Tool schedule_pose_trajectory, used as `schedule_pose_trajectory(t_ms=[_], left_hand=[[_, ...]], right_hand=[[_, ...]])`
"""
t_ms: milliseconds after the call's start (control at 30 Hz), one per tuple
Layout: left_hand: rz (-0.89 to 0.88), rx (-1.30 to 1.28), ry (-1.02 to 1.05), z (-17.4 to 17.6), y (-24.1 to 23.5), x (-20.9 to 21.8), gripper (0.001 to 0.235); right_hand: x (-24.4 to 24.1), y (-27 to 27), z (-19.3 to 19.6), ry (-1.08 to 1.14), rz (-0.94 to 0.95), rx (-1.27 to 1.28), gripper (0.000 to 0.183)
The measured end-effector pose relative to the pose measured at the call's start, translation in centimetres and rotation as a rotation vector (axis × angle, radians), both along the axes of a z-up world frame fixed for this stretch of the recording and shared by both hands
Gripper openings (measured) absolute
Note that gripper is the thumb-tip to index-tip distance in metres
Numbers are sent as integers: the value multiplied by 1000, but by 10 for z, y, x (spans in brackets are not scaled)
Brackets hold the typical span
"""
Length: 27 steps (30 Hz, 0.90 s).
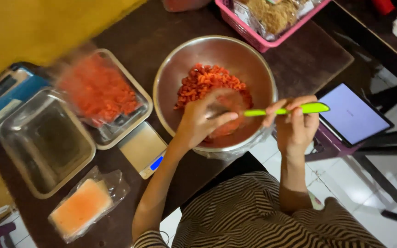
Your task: The person scoops red dried shrimp from a large metal bowl into small plastic bags using a green spoon. They place each filled bag onto a digital scale to check the weight, then move the bag into a metal tray. The process repeats with multiple bags.
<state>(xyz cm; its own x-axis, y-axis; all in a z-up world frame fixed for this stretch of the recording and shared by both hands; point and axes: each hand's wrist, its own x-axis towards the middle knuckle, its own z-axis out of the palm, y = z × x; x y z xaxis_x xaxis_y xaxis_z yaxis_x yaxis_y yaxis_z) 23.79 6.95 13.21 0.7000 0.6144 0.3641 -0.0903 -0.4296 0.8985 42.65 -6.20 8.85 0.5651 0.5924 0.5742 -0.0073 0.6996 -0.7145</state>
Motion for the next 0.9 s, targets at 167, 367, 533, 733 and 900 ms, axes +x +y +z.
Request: schedule_pose_trajectory(t_ms=[167,367,533,733,900], left_hand=[[325,559,19,-22,13,7,40],[271,801,-19,-5,12,7,41],[233,835,4,-13,13,8,41],[191,803,7,-12,16,3,47],[161,730,-25,-11,17,4,38]], right_hand=[[-2,0,1,-7,-61,0,27],[-3,2,4,-17,-134,-2,27],[0,5,-1,6,-168,4,27],[-2,10,-1,92,-211,30,26],[-2,10,-3,78,-212,38,26]])
